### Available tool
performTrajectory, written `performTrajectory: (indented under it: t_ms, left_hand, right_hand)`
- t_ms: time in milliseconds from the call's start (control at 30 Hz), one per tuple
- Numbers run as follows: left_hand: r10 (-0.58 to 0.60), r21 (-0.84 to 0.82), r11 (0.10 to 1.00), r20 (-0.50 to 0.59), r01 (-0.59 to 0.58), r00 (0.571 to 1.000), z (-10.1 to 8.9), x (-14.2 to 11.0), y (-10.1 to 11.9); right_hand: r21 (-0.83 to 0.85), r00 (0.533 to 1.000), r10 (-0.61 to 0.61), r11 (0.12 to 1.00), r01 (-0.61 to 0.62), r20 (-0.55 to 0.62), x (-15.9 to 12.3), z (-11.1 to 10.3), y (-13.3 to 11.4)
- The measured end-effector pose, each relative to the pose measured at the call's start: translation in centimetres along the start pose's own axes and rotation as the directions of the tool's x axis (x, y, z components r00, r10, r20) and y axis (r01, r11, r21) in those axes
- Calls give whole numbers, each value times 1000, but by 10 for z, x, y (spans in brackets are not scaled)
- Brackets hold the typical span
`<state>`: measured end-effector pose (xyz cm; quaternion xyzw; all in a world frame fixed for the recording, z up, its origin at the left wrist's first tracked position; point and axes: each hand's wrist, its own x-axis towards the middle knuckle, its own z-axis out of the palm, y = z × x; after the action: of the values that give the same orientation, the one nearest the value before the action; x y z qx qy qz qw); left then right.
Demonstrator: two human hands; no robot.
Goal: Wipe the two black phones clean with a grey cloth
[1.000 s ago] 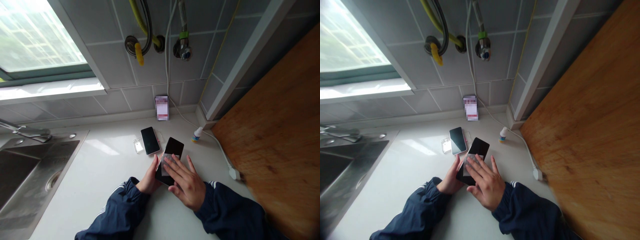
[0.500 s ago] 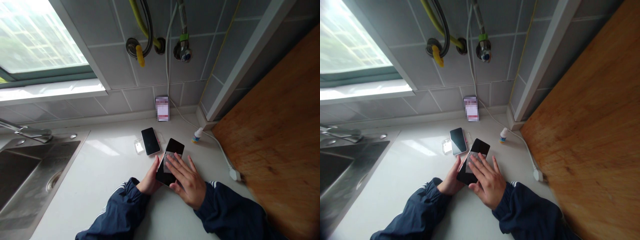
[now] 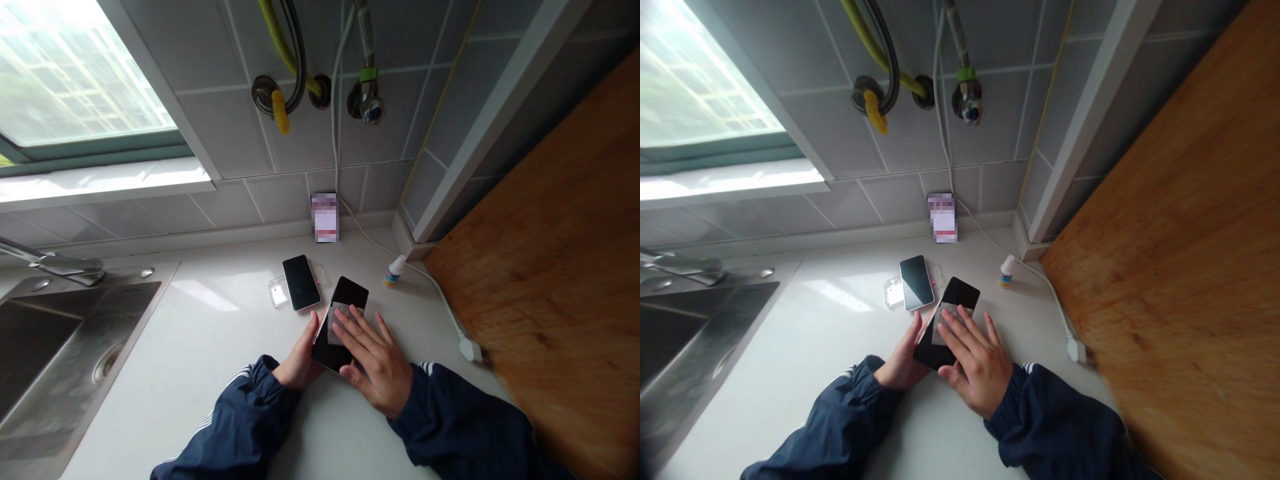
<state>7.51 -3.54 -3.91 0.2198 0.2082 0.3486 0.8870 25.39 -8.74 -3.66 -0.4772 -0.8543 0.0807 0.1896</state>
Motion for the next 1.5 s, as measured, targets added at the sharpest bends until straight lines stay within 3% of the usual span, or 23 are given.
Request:
performTrajectory:
  t_ms: [300, 467, 600, 733, 867, 1000, 1233, 1400, 1500]
  left_hand:
    - [-16, 42, 999, 11, 16, 1000, -1, -1, 0]
    - [-84, 146, 987, 149, 62, 985, -5, -2, 0]
    - [-85, 167, 984, 163, 57, 983, -6, -2, -1]
    - [-62, 118, 992, 151, 44, 987, -5, 0, 0]
    - [-18, 82, 996, 21, 16, 1000, -1, -1, 0]
    - [-18, 26, 999, -34, 19, 999, 0, -3, 1]
    - [-31, 10, 999, -101, 32, 994, 0, -5, 4]
    - [61, -60, 996, -148, -71, 987, 3, -3, 6]
    - [57, -72, 995, -146, -68, 988, 5, -3, 6]
  right_hand:
    - [-1, 1000, 2, 1000, -2, -31, 1, 1, 6]
    - [-23, 975, 138, 989, -145, -175, 5, 0, 30]
    - [-15, 957, 181, 982, -190, -228, 5, 2, 34]
    - [-7, 983, 77, 997, -79, -166, 3, 1, 26]
    - [5, 997, -39, 999, 39, -72, 2, -6, 19]
    - [25, 989, -135, 990, 137, -68, 2, -13, 11]
    - [19, 979, -201, 979, 202, -37, 0, -12, -1]
    - [50, 971, -236, 970, 237, -37, -2, -13, -2]
    - [60, 964, -265, 962, 267, -38, -2, -16, -2]
